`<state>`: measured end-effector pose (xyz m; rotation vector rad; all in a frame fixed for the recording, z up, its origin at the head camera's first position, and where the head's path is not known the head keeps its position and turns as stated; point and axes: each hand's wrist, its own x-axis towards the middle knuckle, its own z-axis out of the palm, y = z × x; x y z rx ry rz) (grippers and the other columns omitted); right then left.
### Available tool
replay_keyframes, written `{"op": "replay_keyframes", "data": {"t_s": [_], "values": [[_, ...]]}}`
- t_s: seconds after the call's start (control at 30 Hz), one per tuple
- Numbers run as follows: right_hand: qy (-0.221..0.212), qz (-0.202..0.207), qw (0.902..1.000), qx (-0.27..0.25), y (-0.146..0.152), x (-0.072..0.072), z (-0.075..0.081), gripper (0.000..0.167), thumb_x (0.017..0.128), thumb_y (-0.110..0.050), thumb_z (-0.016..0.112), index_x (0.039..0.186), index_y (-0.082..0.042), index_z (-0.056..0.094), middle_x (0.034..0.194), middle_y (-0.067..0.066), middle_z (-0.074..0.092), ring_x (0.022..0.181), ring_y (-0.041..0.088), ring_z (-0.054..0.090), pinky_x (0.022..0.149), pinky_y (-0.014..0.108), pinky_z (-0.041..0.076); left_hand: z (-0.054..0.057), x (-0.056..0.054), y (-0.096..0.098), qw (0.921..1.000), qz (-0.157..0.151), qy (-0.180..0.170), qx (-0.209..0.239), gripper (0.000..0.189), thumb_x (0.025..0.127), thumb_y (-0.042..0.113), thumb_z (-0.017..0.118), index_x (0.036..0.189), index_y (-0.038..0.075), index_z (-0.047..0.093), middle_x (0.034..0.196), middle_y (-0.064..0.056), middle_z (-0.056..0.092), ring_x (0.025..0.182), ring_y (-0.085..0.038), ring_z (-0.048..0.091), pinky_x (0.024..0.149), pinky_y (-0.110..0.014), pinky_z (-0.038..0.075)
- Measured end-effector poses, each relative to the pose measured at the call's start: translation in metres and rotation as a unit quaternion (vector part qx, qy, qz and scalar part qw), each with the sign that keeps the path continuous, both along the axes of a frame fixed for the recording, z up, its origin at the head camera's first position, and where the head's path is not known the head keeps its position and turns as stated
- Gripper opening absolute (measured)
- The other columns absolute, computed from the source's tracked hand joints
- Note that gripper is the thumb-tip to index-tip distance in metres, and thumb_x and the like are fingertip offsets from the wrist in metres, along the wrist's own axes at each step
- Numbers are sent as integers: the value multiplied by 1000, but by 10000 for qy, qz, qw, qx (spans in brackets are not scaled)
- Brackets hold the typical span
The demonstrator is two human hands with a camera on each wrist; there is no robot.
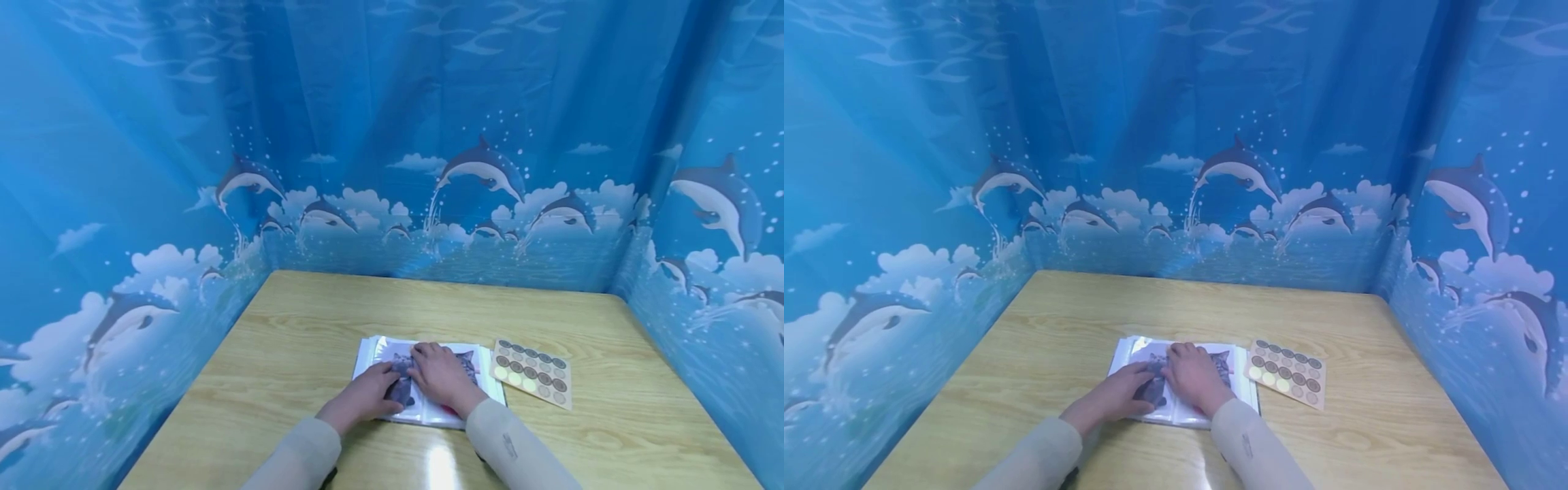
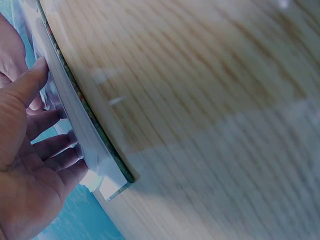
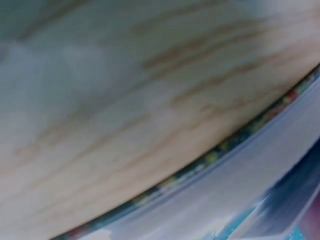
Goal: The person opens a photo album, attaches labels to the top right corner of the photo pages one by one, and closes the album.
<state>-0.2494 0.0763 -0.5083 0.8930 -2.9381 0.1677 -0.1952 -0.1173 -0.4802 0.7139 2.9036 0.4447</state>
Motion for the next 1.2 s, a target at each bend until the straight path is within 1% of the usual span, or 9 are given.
{"op": "replay_keyframes", "data": {"t_s": [0.13,0.23,0.4,0.63,0.73,0.83,1.07,1.2], "values": [[-136,-14,9999,85,0,3,0,60,104,-48,41,149,-9,43,152,10,42,139,32,38,115,54,28,0,1,0,10000,14,-34,-14,65,86,38,76,134,-2,58,144,-24,48,133,-37,46,110,-45,39],[-204,-4,9997,121,-1,7,3,61,104,-50,41,150,-10,42,153,10,41,140,32,37,116,56,24,0,0,0,10000,-1,-34,-32,65,87,38,76,134,-2,58,144,-24,48,132,-37,46,111,-45,39],[-177,7,9993,334,-1,11,3,64,103,-53,37,151,-10,41,155,10,39,142,32,35,116,60,20,-1,-1,0,10000,-17,-26,23,64,87,37,76,133,-2,58,143,-25,48,132,-37,47,110,-46,39],[-127,-59,9988,459,-2,12,0,66,103,-55,35,152,-11,40,157,8,37,142,33,34,116,61,18,0,0,0,10000,-41,-5,23,63,86,37,77,133,-2,59,143,-24,49,131,-37,47,110,-45,39],[-96,-88,9987,503,-3,12,-1,66,103,-55,35,152,-11,40,156,8,37,142,33,34,116,62,19,0,0,1,10000,-32,-21,4,63,86,37,77,133,-1,59,143,-24,49,132,-37,47,110,-46,39],[-91,-117,9985,533,-5,12,0,66,103,-55,36,151,-11,40,156,9,37,142,34,35,115,62,21,1,0,1,10000,-30,-31,-14,63,87,37,76,133,-1,58,144,-24,48,132,-37,46,110,-46,39],[-160,-176,9983,526,-6,13,3,64,103,-53,36,151,-11,41,156,8,38,142,35,33,115,62,20,-1,0,0,9999,-108,90,1,62,86,36,77,132,-1,59,142,-25,49,131,-37,47,110,-46,39],[-245,-221,9982,498,-7,13,3,63,104,-53,36,151,-12,42,156,8,38,143,34,32,116,62,19,-1,0,0,10000,-75,52,10,62,86,36,77,132,-2,59,142,-24,49,131,-37,47,111,-46,39]]}}
